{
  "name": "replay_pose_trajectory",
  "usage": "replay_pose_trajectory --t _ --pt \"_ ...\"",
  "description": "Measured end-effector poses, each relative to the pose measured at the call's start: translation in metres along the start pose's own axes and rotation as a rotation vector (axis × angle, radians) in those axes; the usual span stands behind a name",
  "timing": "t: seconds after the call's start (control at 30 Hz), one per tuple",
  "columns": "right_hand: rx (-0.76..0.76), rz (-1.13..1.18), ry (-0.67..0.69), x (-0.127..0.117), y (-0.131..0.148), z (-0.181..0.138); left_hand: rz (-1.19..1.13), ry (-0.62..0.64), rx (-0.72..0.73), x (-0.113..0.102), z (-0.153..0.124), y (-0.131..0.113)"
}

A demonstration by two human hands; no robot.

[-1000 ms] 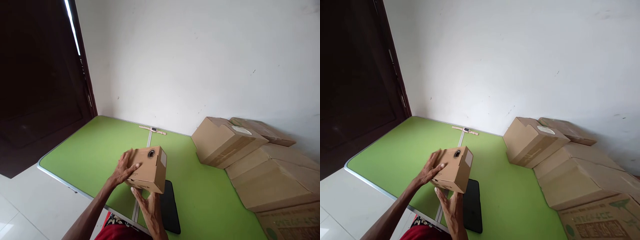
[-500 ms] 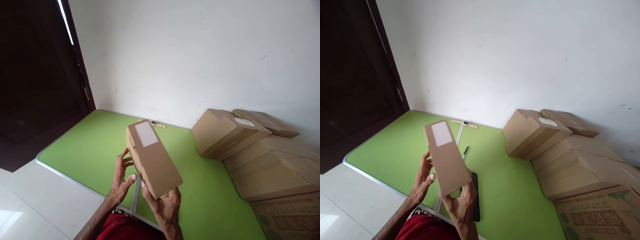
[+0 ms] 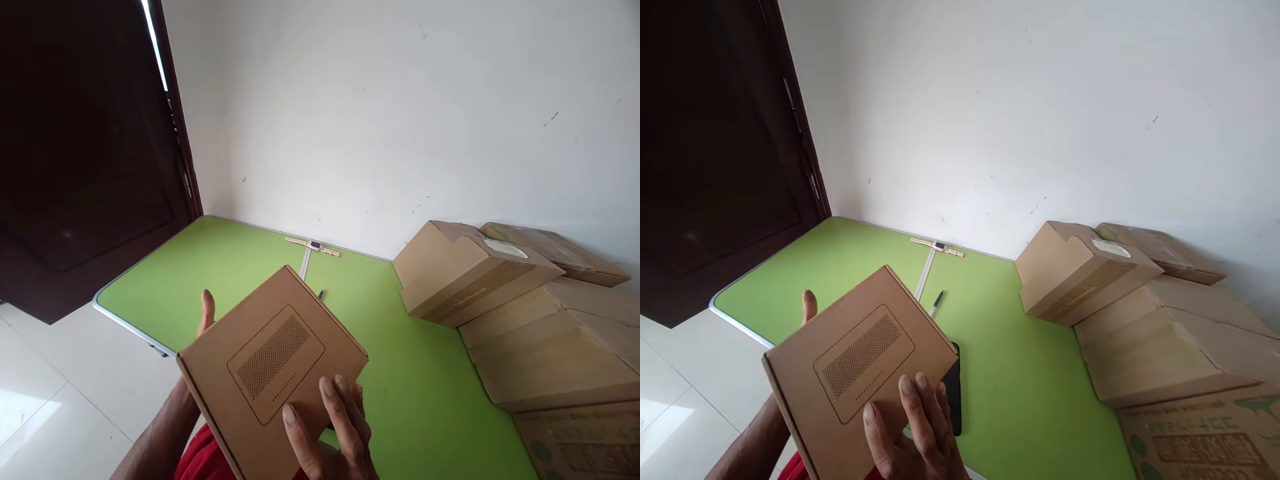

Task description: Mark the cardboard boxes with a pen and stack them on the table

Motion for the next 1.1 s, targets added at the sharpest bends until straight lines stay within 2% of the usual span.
replay_pose_trajectory --t 0.1,0.2,0.3,0.37,0.4,0.47,0.57,0.67,0.7,0.77,0.83,0.9,0.93,0.97,1.03,1.1 --pt "-0.001 0.025 0.04 -0.011 -0.007 -0.004 -0.065 0.114 -0.025 0.003 0.008 -0.016" --pt "-0.056 0.046 0.1 -0.016 -0.012 -0.002 -0.028 0.193 -0.043 -0.004 0.011 -0.021" --pt "-0.2 0.083 0.064 -0.012 -0.018 0.004 0.026 0.219 -0.041 -0.012 0.008 -0.022" --pt "-0.174 0.095 0.024 -0.008 -0.03 0.008 0.042 0.224 -0.009 -0.015 0.003 -0.026" --pt "-0.104 0.096 0.01 -0.006 -0.037 0.008 0.051 0.222 0.029 -0.014 -0.001 -0.03" --pt "0.134 0.12 -0.016 -0.004 -0.054 0.008 0.089 0.203 0.142 -0.012 -0.009 -0.04" --pt "0.714 0.297 0.024 -0.004 -0.078 0.006 0.22 0.144 0.451 -0.004 -0.023 -0.057" --pt "1.341 0.748 0.196 0.003 -0.084 0.008 0.498 0.105 0.866 0.01 -0.036 -0.071" --pt "1.494 0.921 0.251 0.006 -0.083 0.012 0.611 0.105 0.963 0.016 -0.039 -0.071" --pt "1.717 1.181 0.337 0.01 -0.078 0.02 0.792 0.152 1.041 0.026 -0.045 -0.067" --pt "1.853 1.242 0.339 0.011 -0.078 0.025 0.878 0.254 1.046 0.032 -0.051 -0.058" --pt "1.921 1.174 0.279 0.01 -0.08 0.022 0.932 0.348 1.07 0.033 -0.057 -0.045" --pt "1.95 1.125 0.249 0.009 -0.081 0.018 0.973 0.352 1.089 0.031 -0.058 -0.039" --pt "1.977 1.082 0.217 0.008 -0.083 0.013 1.013 0.319 1.11 0.028 -0.058 -0.034" --pt "2.018 1.021 0.152 0.005 -0.084 -0.001 1.036 0.164 1.094 0.017 -0.053 -0.027" --pt "2.007 0.98 0.093 0.001 -0.085 -0.013 0.9 0.004 0.915 0.005 -0.043 -0.023"
Point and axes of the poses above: each hand's wrist, its own z-axis towards the middle knuckle, its own x-axis out of the palm, y = z × x, the point moved 3 cm from there along z, towards the middle knuckle, and after that the axes turned 12 degrees about -y, right-handed, at the moved point
